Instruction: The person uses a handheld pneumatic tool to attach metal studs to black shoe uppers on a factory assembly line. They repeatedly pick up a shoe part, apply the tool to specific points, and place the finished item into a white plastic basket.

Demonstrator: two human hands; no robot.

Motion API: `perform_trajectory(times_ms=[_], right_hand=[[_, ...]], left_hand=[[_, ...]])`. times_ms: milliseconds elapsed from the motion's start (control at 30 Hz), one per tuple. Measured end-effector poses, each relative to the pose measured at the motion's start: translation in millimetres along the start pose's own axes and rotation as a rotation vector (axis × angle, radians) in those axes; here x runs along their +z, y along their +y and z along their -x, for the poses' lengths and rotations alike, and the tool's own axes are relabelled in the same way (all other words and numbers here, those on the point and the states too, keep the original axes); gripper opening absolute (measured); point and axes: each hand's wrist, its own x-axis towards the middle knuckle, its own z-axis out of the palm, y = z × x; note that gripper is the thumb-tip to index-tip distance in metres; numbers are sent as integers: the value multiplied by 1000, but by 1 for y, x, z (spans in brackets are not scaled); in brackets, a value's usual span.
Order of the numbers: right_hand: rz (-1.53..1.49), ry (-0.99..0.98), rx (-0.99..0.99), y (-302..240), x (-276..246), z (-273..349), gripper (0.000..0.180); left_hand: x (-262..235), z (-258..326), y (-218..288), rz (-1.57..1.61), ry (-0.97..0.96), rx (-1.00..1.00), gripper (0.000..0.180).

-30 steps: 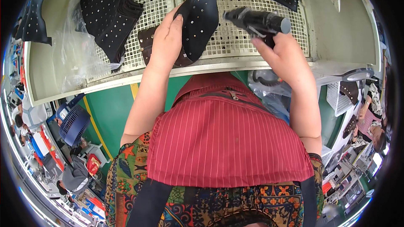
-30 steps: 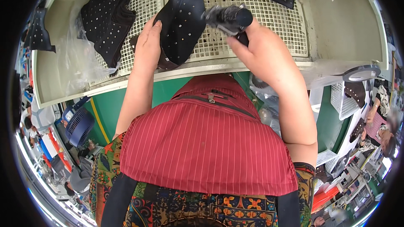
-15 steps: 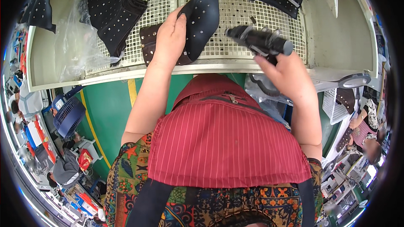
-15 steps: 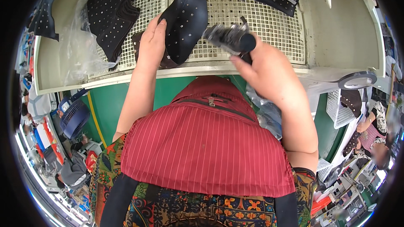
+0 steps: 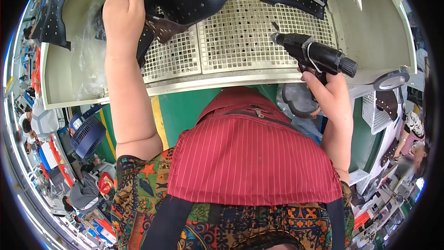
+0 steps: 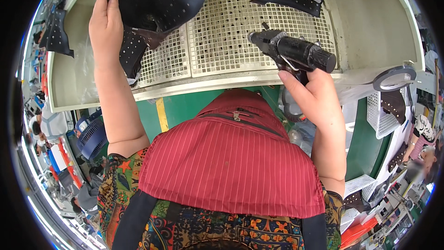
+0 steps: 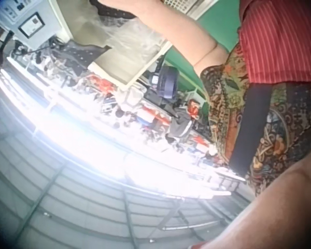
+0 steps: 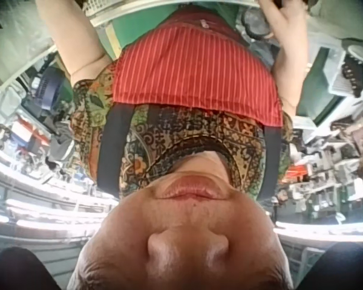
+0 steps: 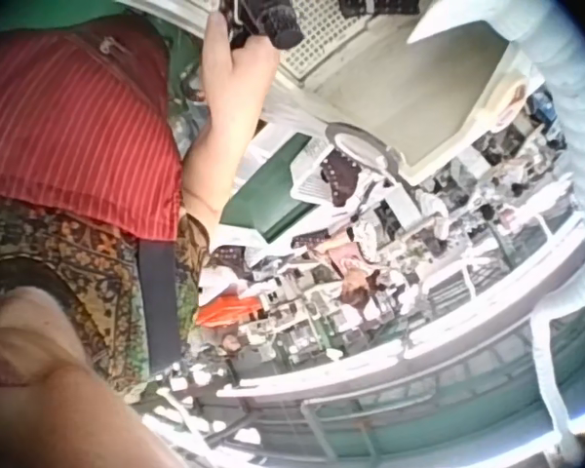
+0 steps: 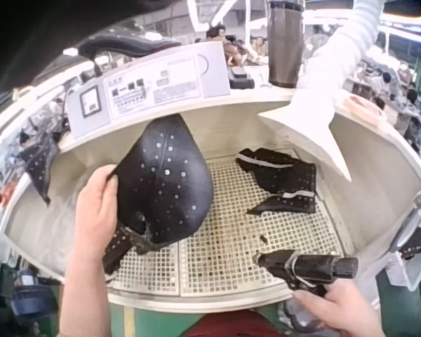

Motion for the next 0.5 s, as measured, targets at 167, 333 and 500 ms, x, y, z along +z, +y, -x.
perform_trajectory(times_ms=[167,333,500], right_hand=[[-71,13,-45,10,7,12,32],[-45,-30,-4,-2,12,14,31],[59,-66,-69,-4,22,5,33]], left_hand=[[37,7,2,-11,-112,160,26],[72,63,-10,195,-252,15,26],[69,93,-3,317,-212,-232,28]])
